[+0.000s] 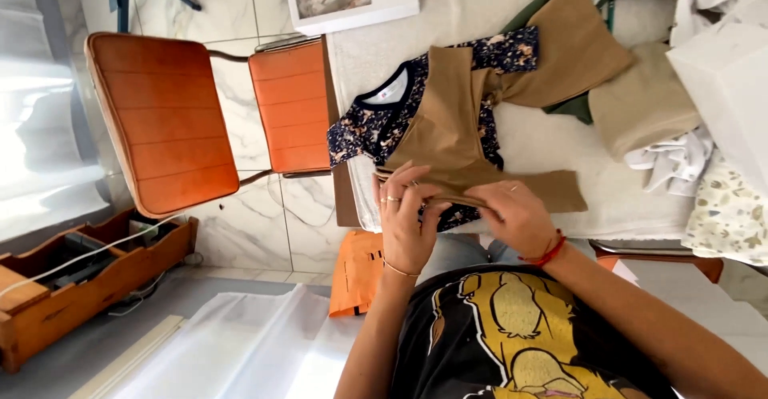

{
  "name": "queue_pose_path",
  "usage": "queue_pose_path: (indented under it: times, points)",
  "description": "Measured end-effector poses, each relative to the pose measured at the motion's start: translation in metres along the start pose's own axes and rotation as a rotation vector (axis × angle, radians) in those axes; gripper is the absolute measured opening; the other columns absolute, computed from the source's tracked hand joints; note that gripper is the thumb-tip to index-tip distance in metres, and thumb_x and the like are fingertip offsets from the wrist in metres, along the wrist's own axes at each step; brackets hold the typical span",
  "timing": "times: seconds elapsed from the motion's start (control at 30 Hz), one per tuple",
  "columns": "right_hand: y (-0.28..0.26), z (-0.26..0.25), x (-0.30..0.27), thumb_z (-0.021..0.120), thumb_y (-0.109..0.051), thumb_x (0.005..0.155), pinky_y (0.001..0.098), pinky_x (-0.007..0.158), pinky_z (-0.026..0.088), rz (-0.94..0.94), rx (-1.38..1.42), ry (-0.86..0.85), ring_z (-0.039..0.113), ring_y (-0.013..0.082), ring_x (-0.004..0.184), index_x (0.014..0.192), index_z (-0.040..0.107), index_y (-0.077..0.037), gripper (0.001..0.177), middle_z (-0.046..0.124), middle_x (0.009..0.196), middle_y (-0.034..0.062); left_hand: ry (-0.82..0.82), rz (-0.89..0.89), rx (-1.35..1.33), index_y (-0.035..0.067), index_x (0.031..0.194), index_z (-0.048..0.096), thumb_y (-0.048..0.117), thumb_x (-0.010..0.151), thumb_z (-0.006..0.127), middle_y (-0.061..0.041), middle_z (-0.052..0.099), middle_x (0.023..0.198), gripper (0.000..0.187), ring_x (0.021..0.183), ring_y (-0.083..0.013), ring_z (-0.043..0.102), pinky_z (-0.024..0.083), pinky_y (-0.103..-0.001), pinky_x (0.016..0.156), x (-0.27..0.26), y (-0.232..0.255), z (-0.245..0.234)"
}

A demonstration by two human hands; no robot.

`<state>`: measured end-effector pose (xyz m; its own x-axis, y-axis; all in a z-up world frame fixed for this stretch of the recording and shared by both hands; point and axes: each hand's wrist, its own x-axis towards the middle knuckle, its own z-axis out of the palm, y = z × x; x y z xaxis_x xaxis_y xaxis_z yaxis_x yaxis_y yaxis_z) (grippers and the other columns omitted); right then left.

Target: Folding various baby garments and arranging them inside white packaging boxes.

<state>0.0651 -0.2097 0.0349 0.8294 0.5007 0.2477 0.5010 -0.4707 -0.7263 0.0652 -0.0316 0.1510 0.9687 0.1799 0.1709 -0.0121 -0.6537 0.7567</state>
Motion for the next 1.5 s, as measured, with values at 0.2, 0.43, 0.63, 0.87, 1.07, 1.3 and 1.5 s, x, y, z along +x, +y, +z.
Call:
queue_pose_path:
  times: [0.2, 0.43, 0.63, 0.87, 1.07, 1.3, 1.5]
  points:
    - [0.017, -0.114, -0.005, 0.053, -0.014, 0.076, 0.0266, 0.06, 0.041, 0.427, 0.127, -0.302, 0.056, 0.0144, 0.064, 0.098, 0.062, -0.017, 0.024, 0.067, 0.082, -0.0004, 0.022, 0.008, -0.145, 0.008, 0.082, 0.053, 0.023, 0.083, 0.051, -0.003, 0.057, 0.072, 0.016, 0.067, -0.0213, 0.055, 0.033, -0.035, 0.074, 0.012, 0.018, -0.031]
    - [0.015, -0.188, -0.006, 0.063, -0.029, 0.065, 0.0121, 0.025, 0.052, 0.697, 0.271, -0.544, 0.065, 0.0044, 0.035, 0.083, 0.066, -0.019, 0.021, 0.072, 0.061, -0.0041, 0.048, -0.208, 0.104, 0.006, 0.091, 0.051, 0.016, 0.081, 0.056, -0.004, 0.06, 0.081, 0.015, 0.062, -0.0155, 0.06, 0.049, -0.024, 0.052, 0.025, 0.048, -0.067]
    - [0.067, -0.1, -0.002, 0.068, -0.027, 0.078, 0.0361, 0.063, 0.047, 1.031, 0.233, -0.088, 0.057, 0.0219, 0.07, 0.095, 0.057, -0.004, 0.03, 0.061, 0.076, 0.013, 0.002, -0.575, -0.082, 0.012, 0.094, 0.042, 0.022, 0.076, 0.066, -0.007, 0.061, 0.071, 0.031, 0.062, -0.0254, 0.057, 0.046, -0.037, 0.062, 0.021, -0.092, 0.039]
    - [0.095, -0.068, -0.03, 0.048, -0.007, 0.092, 0.0302, 0.069, 0.05, 1.068, 0.582, 0.23, 0.056, 0.0161, 0.076, 0.11, 0.052, -0.001, 0.019, 0.057, 0.09, 0.0116, -0.014, -0.591, -0.155, 0.009, 0.085, 0.043, 0.028, 0.081, 0.061, -0.008, 0.053, 0.062, 0.026, 0.059, -0.0231, 0.053, 0.043, -0.034, 0.058, 0.009, -0.127, 0.057]
    - [0.11, -0.059, -0.028, 0.062, -0.015, 0.083, 0.0223, 0.057, 0.049, 1.086, 0.294, 0.217, 0.056, 0.0089, 0.063, 0.099, 0.063, -0.012, 0.016, 0.062, 0.079, 0.0039, 0.011, -0.649, -0.244, 0.014, 0.082, 0.047, 0.029, 0.082, 0.06, 0.003, 0.048, 0.059, 0.02, 0.056, -0.0095, 0.047, 0.04, -0.023, 0.054, 0.002, -0.153, 0.067]
    - [0.106, -0.059, -0.036, 0.059, -0.011, 0.082, 0.0226, 0.061, 0.044, 0.998, 0.096, 0.235, 0.055, 0.0096, 0.066, 0.095, 0.063, -0.012, 0.014, 0.062, 0.08, 0.0025, 0.05, -0.653, -0.311, 0.012, 0.082, 0.047, 0.026, 0.08, 0.06, 0.001, 0.049, 0.067, 0.018, 0.063, -0.0094, 0.047, 0.04, -0.023, 0.06, 0.006, -0.148, 0.07]
    - [0.063, -0.067, -0.007, 0.059, 0.0, 0.085, 0.0299, 0.062, 0.047, 0.545, -0.208, 0.203, 0.055, 0.0205, 0.069, 0.097, 0.06, 0.0, 0.012, 0.056, 0.087, 0.0123, 0.022, -0.52, -0.532, 0.011, 0.084, 0.047, 0.006, 0.076, 0.059, 0.001, 0.044, 0.073, 0.016, 0.065, -0.0062, 0.041, 0.037, -0.018, 0.06, 0.003, -0.135, 0.055]
